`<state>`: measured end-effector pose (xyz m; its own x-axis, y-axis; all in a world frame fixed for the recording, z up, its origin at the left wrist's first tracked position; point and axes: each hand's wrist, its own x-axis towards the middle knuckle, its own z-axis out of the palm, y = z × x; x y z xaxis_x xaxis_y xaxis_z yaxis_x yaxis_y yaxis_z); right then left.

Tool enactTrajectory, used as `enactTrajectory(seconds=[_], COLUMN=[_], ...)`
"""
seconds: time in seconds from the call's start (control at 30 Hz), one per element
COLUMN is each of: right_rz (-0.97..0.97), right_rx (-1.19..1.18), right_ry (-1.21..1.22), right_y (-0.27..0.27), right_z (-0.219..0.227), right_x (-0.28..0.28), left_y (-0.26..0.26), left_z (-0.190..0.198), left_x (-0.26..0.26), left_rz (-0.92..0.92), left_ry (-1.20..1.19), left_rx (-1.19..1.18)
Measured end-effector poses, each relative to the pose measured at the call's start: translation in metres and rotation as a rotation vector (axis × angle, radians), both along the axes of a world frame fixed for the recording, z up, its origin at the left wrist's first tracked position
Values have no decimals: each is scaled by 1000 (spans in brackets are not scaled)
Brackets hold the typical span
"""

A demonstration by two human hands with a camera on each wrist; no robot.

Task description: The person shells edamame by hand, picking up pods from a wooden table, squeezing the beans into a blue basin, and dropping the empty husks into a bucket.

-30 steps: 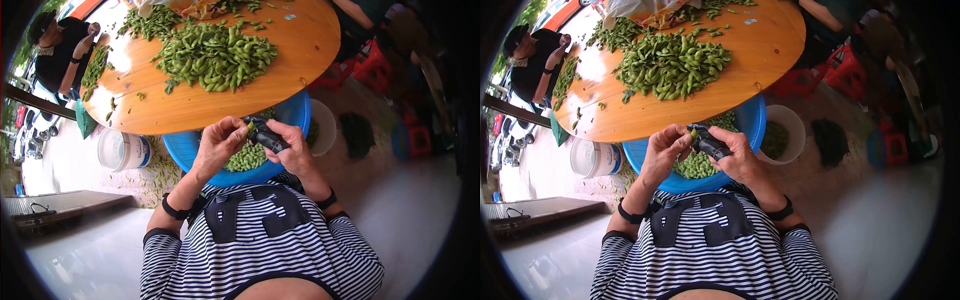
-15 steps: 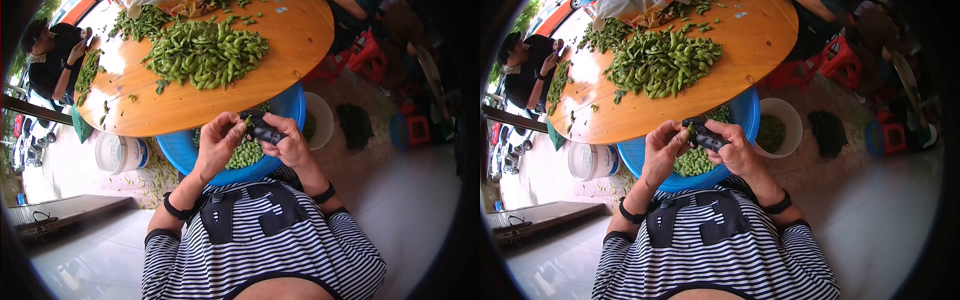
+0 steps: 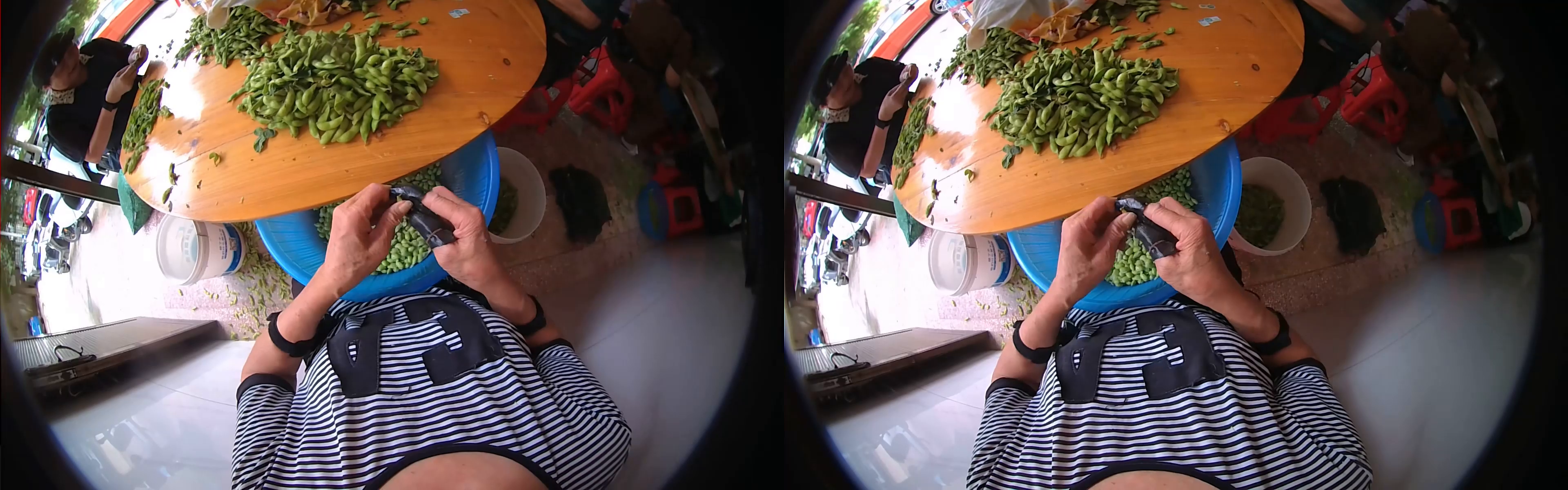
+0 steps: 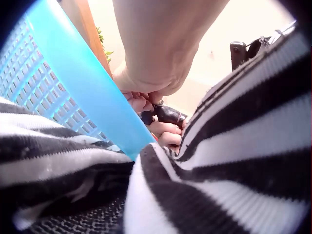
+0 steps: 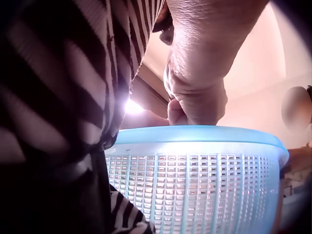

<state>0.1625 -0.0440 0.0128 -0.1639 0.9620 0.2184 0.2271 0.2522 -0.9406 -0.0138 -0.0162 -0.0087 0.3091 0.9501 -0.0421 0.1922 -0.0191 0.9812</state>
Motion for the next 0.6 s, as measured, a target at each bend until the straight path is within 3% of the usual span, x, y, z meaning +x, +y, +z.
enactTrajectory(seconds=[0.07,0.13,0.2,0.23,0.3,0.43,0.6], right_rz=[-28,-54,-94,-94,-152,-135,-195], right_rx=[34,69,162,162,227,250,176], right_ry=[-54,-106,-156,-156,-261,-270,-161], right_y=[0,-1,-2,-3,-6,-8,-4], right_z=[5,5,2,2,3,5,7], right_x=[-1,-3,-5,-7,-11,-13,10], left_y=[0,1,-1,-1,0,-2,-3], left_z=[9,3,2,2,5,8,11], left_x=[6,5,6,8,11,9,0], left_rz=[10,-4,-34,-34,-39,-15,-179], left_ry=[142,169,-161,-162,-388,-335,-268], left_rx=[457,510,34,34,-173,-181,-132])
